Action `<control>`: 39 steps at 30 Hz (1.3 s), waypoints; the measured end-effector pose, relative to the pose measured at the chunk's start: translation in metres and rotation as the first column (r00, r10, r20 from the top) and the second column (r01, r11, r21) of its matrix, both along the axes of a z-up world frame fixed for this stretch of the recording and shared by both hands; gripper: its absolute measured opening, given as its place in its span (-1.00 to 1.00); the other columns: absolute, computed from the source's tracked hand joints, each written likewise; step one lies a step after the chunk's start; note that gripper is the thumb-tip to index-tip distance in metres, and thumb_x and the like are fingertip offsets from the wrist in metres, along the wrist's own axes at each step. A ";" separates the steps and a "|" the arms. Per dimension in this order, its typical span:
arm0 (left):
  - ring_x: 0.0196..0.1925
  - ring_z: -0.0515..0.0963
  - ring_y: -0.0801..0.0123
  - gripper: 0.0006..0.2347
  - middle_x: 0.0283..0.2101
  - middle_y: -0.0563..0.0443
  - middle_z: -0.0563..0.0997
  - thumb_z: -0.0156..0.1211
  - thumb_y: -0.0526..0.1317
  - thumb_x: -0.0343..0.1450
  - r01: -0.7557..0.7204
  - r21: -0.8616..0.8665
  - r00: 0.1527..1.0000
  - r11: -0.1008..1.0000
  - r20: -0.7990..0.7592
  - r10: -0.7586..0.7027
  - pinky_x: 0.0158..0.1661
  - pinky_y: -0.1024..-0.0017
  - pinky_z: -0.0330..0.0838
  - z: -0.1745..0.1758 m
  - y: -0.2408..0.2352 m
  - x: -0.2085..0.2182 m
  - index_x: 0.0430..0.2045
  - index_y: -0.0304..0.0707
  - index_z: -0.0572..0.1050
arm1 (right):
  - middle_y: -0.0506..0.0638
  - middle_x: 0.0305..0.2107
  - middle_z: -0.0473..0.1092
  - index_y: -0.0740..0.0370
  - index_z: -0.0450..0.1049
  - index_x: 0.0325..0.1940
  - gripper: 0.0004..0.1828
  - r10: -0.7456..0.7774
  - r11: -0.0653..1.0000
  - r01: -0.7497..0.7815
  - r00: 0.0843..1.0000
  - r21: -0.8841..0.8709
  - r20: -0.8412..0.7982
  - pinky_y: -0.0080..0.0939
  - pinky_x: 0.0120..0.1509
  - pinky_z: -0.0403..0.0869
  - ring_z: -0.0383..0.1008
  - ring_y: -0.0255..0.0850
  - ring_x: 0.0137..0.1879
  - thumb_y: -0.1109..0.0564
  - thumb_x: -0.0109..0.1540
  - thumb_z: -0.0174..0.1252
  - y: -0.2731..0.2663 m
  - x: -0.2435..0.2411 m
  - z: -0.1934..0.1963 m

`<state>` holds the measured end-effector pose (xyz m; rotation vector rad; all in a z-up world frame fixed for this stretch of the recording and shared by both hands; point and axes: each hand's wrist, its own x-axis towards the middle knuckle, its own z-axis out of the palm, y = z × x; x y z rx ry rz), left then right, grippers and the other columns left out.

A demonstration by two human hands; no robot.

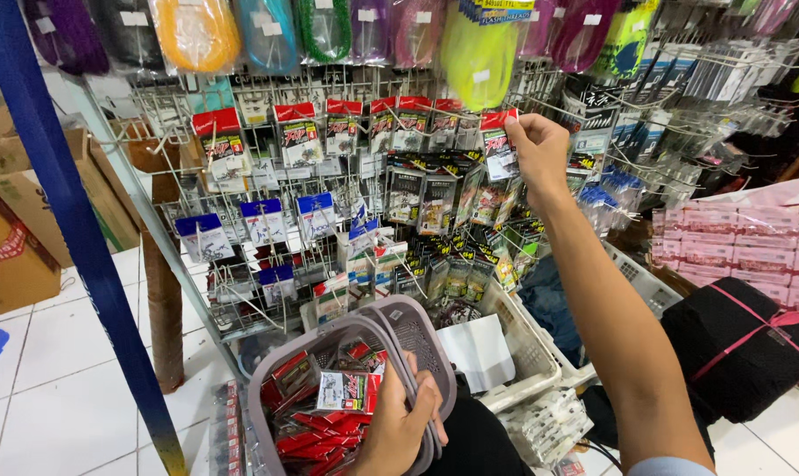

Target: The person sits on a low stool and repeatedly picks small red packages from a grey basket on their lap, then hangs them on a wire display rack in front of them. The person handles the packages by hand and places them onto hooks on the rack.

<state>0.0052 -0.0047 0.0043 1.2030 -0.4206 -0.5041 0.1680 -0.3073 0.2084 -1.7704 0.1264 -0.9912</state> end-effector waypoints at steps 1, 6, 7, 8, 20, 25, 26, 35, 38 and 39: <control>-0.79 0.49 0.21 -0.84 -0.51 -0.14 0.39 -0.11 -0.25 0.57 0.008 -0.018 1.000 1.000 0.029 -0.007 -0.53 0.41 0.55 -0.003 -0.001 0.001 -0.03 -0.28 0.19 | -0.16 -0.48 0.43 0.13 0.52 -0.29 -0.81 0.032 0.999 -0.031 0.999 0.035 -0.032 -0.37 -0.32 0.32 0.32 -0.44 -0.40 0.14 0.42 0.19 0.001 0.001 0.000; -0.78 0.51 0.25 -0.69 -0.42 -0.11 0.39 -0.08 -0.24 0.56 -0.001 -0.066 0.999 0.998 0.045 0.004 -0.56 0.44 0.56 -0.007 -0.002 0.001 0.18 -0.27 0.14 | -0.05 -0.38 0.52 0.20 0.54 -0.19 -0.91 0.050 0.998 -0.045 0.993 0.044 -0.104 -0.31 -0.33 0.54 0.50 -0.33 -0.37 0.27 0.41 0.16 -0.008 0.013 -0.012; -0.78 0.51 0.27 -0.61 -0.43 -0.12 0.42 -0.08 -0.24 0.54 -0.005 -0.045 0.999 0.999 0.034 0.007 -0.47 0.44 0.62 0.000 0.000 0.000 0.28 -0.22 0.07 | -0.07 -0.41 0.49 0.19 0.53 -0.22 -0.88 0.028 1.000 -0.026 0.993 0.016 -0.115 -0.37 -0.39 0.45 0.41 -0.37 -0.42 0.28 0.41 0.16 -0.010 0.016 -0.013; -0.79 0.51 0.28 -0.52 -0.44 -0.13 0.46 -0.08 -0.23 0.53 -0.009 -0.024 1.000 1.000 0.023 0.010 -0.38 0.43 0.69 0.006 0.001 -0.001 0.38 -0.17 0.00 | -0.09 -0.44 0.46 0.17 0.52 -0.24 -0.85 0.006 1.000 -0.007 0.992 -0.012 -0.125 -0.42 -0.46 0.35 0.32 -0.41 -0.48 0.30 0.41 0.15 -0.012 0.019 -0.015; -0.70 0.43 0.18 -0.67 -0.44 -0.14 0.32 -0.11 -0.24 0.58 0.070 -0.073 0.996 0.995 -0.044 -0.073 -0.41 0.23 0.60 0.005 0.003 0.003 0.23 -0.25 0.09 | 0.03 -0.22 0.51 0.16 0.49 -0.34 -0.80 -0.033 0.998 0.026 0.992 -0.057 -0.120 -0.03 -0.05 0.60 0.57 -0.15 -0.07 0.34 0.20 0.39 -0.042 0.088 -0.019; -0.77 0.40 0.18 -0.86 -0.48 -0.11 0.30 -0.12 -0.28 0.60 0.021 -0.115 0.999 0.993 0.036 -0.017 -0.56 0.30 0.54 -0.008 -0.002 0.003 -0.03 -0.29 0.16 | 0.13 -0.23 0.52 0.40 0.49 -0.08 -0.72 0.061 0.996 -0.082 0.911 -0.034 -0.407 -0.15 -0.05 0.61 0.60 -0.14 -0.11 0.32 0.18 0.39 -0.043 0.094 0.007; -0.77 0.44 0.16 -0.82 -0.44 -0.17 0.38 -0.09 -0.28 0.59 0.017 -0.103 0.999 0.995 0.032 -0.014 -0.55 0.26 0.55 -0.010 -0.002 0.004 0.02 -0.29 0.16 | 0.12 -0.31 0.52 0.47 0.43 0.04 -0.59 0.069 0.994 -0.095 0.916 -0.048 -0.396 -0.28 -0.21 0.55 0.61 -0.20 -0.20 0.30 0.18 0.40 -0.050 0.103 0.003; -0.71 0.34 0.25 -0.91 -0.49 -0.05 0.25 -0.11 -0.31 0.63 0.056 -0.126 0.998 0.990 0.033 -0.052 -0.56 0.37 0.61 -0.001 -0.002 0.000 -0.16 -0.24 0.12 | 0.07 -0.48 0.53 0.24 0.40 0.11 -0.54 0.260 0.962 -0.272 0.920 -0.002 -0.294 -0.23 -0.48 0.51 0.57 -0.24 -0.47 -0.07 0.30 0.34 -0.043 0.127 -0.009; -0.75 0.37 0.20 -0.90 -0.47 -0.08 0.28 -0.11 -0.34 0.62 0.054 -0.171 0.997 0.984 0.063 -0.043 -0.58 0.35 0.54 -0.005 -0.002 0.001 -0.19 -0.25 0.11 | 0.13 -0.51 0.48 0.27 0.38 0.20 -0.58 0.359 0.933 -0.338 0.907 0.127 -0.222 -0.12 -0.36 0.65 0.56 -0.14 -0.47 0.10 0.31 0.29 -0.024 0.112 0.002; -0.75 0.37 0.20 -0.90 -0.47 -0.08 0.28 -0.11 -0.34 0.62 0.046 -0.173 0.998 0.984 0.061 -0.035 -0.58 0.35 0.54 -0.006 -0.002 0.002 -0.19 -0.25 0.11 | 0.13 -0.51 0.48 0.27 0.38 0.20 -0.58 0.365 0.930 -0.345 0.903 0.126 -0.225 -0.12 -0.36 0.65 0.56 -0.14 -0.47 0.10 0.31 0.29 -0.022 0.115 0.003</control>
